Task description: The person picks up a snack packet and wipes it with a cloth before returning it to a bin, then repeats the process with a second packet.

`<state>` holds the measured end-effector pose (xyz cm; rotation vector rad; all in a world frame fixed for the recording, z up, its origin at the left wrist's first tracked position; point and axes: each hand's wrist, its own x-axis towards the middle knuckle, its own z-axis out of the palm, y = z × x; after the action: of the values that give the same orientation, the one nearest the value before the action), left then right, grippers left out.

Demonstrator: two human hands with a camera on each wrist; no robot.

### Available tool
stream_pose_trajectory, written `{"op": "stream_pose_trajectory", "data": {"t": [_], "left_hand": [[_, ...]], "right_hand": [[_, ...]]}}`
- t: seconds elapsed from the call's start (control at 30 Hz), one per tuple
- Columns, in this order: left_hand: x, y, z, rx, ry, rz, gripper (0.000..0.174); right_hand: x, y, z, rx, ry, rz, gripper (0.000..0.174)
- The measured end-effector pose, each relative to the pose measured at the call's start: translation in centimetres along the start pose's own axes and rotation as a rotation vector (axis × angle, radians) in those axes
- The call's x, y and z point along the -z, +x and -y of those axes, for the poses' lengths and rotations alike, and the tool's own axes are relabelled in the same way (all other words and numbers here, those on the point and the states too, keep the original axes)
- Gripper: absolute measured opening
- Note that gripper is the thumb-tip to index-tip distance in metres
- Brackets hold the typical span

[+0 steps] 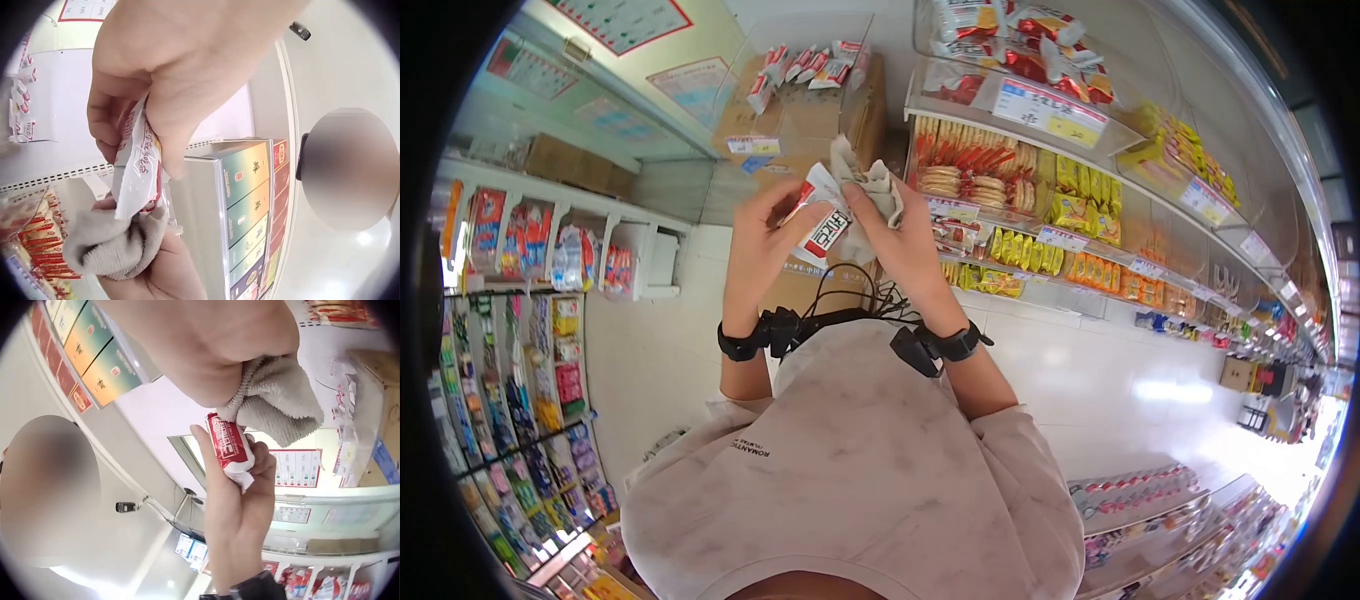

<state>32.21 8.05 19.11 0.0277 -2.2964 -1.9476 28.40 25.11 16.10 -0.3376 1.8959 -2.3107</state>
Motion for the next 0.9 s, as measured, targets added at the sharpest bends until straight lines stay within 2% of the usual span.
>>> {"op": "stream_pose_trajectory", "data": {"t": [0.1,0.13,0.2,0.33,0.37,0.47,0.6,0.7,0.8,0.9], "left_hand": [[0.7,-0.5,-0.5,0.085,0.023,0.106,0.022],[0.5,-0.7,-0.4,0.03,-0.041,0.074,0.026],[-0.4,-0.7,-0.4,-0.084,-0.165,0.02,0.034],[-0.7,-0.2,-0.1,-0.139,-0.144,-0.079,0.039],[-0.9,0.0,-0.1,-0.149,-0.113,-0.097,0.039],[-1.1,0.2,-0.6,-0.099,-0.013,-0.043,0.04],[-1.5,0.5,-0.1,-0.121,0.088,0.025,0.039],[-1.5,0.5,-0.6,-0.134,0.073,0.098,0.039],[-1.9,0.6,-0.6,-0.084,0.055,0.123,0.039],[-2.2,0.7,0.1,-0.08,-0.1,0.118,0.033]], "right_hand": [[0.1,0.2,-0.5,0.127,-0.319,0.014,0.023],[0.2,0.2,-0.6,0.164,-0.398,0.016,0.023],[0.1,0.3,-0.3,0.033,-0.113,-0.112,0.023],[-0.2,0.1,2.3,-0.231,0.62,-0.295,0.027],[0.7,0.1,1.6,-0.285,0.704,-0.12,0.029],[-0.1,-1.4,1.3,-0.11,0.201,-0.031,0.029],[1.4,-1.1,1.3,0.06,-0.034,0.005,0.025],[1.8,-1.3,1.5,0.005,0.041,-0.052,0.023],[2.3,-1.0,1.4,0.073,-0.136,-0.034,0.023],[2.6,-0.7,1.5,0.106,-0.218,-0.032,0.022]]}}
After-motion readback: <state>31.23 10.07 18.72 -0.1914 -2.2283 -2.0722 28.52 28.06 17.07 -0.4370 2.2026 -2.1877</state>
